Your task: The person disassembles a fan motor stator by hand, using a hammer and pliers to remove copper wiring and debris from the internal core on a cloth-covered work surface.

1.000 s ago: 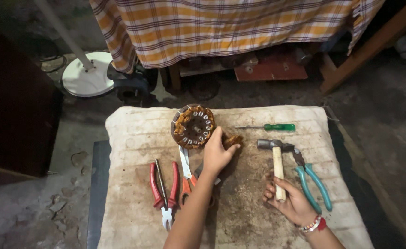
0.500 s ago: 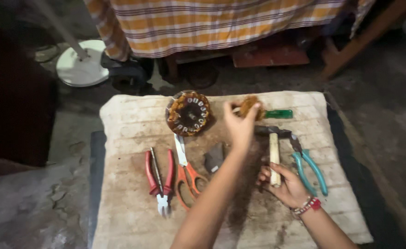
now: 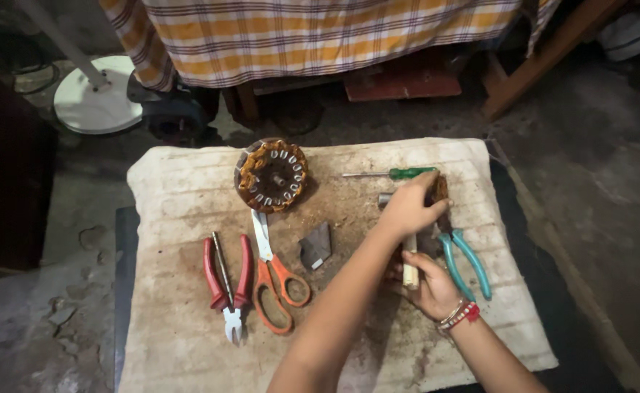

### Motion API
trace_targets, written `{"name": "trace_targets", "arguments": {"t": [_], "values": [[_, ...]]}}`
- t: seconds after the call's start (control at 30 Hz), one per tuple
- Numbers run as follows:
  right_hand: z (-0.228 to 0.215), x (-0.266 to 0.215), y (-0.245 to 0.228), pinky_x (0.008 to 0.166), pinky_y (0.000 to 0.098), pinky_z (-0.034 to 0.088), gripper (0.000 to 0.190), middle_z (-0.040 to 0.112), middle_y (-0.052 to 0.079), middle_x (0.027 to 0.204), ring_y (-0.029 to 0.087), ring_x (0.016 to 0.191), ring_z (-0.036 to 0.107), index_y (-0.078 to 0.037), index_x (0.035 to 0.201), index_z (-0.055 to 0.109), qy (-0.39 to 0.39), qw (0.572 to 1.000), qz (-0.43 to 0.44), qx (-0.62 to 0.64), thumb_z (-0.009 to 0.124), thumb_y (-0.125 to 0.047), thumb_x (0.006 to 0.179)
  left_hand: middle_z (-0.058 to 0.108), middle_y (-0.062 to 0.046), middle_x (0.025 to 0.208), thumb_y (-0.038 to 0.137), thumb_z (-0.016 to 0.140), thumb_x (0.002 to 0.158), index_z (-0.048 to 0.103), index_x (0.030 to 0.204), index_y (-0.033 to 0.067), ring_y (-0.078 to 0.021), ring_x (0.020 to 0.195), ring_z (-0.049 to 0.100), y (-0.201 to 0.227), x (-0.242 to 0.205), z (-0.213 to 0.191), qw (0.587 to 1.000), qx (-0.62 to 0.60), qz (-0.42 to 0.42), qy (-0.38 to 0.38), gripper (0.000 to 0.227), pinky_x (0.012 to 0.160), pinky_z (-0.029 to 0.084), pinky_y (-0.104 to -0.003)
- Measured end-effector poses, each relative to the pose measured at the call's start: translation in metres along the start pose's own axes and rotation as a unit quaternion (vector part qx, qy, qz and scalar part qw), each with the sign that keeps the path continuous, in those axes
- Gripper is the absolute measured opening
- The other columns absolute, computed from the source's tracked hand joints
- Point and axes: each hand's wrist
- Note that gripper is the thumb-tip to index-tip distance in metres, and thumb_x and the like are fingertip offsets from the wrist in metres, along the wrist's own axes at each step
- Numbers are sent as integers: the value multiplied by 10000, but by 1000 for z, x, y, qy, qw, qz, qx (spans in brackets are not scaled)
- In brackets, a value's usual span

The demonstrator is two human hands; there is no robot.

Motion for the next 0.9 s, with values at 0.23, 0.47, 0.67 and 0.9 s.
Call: {"name": "trace_targets", "arguments": {"t": [0.23,0.47,0.67,0.9], "values": [[49,-34,-24,680,387,564,307,698,77,902,217,801,683,-62,1115,700,67,923,-48,-377,651,-321,958,454,-312,1556,334,759,857,455,1538,39,-467,1397,477,29,-46,-61,997,-5,80,20,802,1150,399,-457],[147,-171,-98,821,357,635,570,731,116,1206,236,1033,699,-114,1431,628,-78,640,-202,-737,656,-419,950,712,-144,1189,263,766,821,651,1213,81,-309,1104,711,54,-111,-95,986,-135,-83,43,447,980,550,-377],[148,-182,-77,839,360,624,558,725,107,1209,235,1050,693,-122,1408,630,-91,537,-158,-824,651,-423,938,721,-122,985,171,801,819,698,1090,65,-245,920,683,49,-129,-73,990,-97,-35,97,309,841,544,-351],[137,-162,-66,860,363,612,544,718,97,1213,234,1071,686,-131,1381,633,-66,561,-149,-812,646,-427,925,717,-62,847,66,760,838,685,981,31,-145,783,661,42,-128,-73,967,-211,-69,126,165,749,533,-273]]}}
Point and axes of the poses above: each hand's wrist, its own x-axis towards the middle knuckle, its own z-axis out of the palm, y = z × x
